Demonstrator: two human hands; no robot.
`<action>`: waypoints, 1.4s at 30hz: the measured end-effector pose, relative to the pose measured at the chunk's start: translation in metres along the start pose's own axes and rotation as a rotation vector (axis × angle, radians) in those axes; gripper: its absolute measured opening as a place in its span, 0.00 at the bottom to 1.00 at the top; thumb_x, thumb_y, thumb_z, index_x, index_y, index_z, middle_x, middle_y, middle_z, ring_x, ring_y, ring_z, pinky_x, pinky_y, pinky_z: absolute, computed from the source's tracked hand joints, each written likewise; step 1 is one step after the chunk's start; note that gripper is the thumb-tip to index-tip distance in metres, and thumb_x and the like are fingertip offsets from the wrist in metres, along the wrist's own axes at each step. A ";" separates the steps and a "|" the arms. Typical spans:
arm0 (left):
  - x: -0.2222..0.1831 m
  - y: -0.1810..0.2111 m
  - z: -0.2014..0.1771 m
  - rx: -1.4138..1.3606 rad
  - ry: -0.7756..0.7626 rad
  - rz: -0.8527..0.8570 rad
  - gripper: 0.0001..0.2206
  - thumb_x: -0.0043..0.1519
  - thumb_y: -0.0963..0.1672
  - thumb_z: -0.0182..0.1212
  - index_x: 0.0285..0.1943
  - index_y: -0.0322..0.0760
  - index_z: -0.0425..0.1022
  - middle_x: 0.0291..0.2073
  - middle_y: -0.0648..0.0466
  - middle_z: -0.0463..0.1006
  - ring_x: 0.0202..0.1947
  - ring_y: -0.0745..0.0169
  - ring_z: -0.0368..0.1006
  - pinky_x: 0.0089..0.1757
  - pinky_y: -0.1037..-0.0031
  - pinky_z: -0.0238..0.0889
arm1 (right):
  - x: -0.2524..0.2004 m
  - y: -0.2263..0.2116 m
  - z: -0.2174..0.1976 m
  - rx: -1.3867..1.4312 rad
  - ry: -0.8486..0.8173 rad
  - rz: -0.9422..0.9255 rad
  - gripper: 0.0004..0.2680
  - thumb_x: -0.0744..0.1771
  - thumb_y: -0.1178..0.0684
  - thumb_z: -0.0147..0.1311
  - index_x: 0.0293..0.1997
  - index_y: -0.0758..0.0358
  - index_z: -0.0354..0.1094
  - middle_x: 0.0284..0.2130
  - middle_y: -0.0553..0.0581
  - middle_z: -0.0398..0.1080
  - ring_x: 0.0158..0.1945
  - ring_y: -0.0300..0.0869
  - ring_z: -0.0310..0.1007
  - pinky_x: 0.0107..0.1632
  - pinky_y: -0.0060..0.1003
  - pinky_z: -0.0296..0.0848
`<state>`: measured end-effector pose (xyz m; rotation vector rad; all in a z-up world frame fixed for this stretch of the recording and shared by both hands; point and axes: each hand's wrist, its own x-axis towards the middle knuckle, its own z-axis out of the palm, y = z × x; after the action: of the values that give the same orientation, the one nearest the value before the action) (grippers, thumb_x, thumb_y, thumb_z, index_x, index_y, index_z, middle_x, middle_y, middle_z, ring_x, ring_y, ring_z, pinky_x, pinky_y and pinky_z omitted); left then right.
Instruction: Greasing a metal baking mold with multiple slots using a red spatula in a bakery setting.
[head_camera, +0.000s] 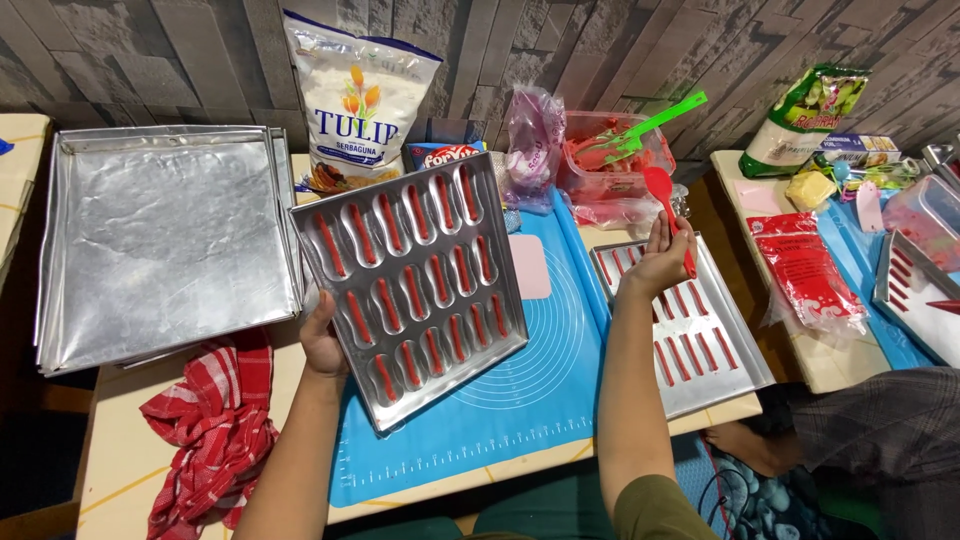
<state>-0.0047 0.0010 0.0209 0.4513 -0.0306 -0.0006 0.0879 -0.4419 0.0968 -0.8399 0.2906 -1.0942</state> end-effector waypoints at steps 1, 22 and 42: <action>0.000 -0.001 -0.002 -0.001 0.001 0.000 0.29 0.62 0.52 0.47 0.73 0.40 0.64 0.58 0.41 0.76 0.57 0.41 0.73 0.59 0.45 0.61 | 0.004 0.003 -0.001 -0.001 0.000 0.000 0.07 0.71 0.57 0.48 0.51 0.69 0.67 0.49 0.67 0.72 0.55 0.56 0.82 0.61 0.38 0.82; -0.001 -0.002 0.000 0.019 0.040 -0.009 0.28 0.63 0.52 0.48 0.72 0.41 0.65 0.58 0.42 0.76 0.58 0.44 0.73 0.60 0.47 0.62 | -0.022 -0.046 -0.016 0.212 -0.028 0.131 0.07 0.71 0.53 0.54 0.49 0.67 0.68 0.48 0.66 0.74 0.54 0.58 0.82 0.59 0.40 0.86; 0.004 -0.001 -0.014 -0.022 -0.067 0.032 0.26 0.64 0.51 0.51 0.71 0.39 0.67 0.58 0.40 0.76 0.59 0.45 0.73 0.58 0.49 0.63 | -0.189 -0.061 -0.029 0.067 -0.831 -0.284 0.09 0.73 0.51 0.47 0.43 0.67 0.57 0.33 0.75 0.73 0.39 0.66 0.83 0.45 0.60 0.85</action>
<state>-0.0004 0.0065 0.0081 0.4289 -0.1030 0.0151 -0.0562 -0.3030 0.0871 -1.2205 -0.5709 -0.9148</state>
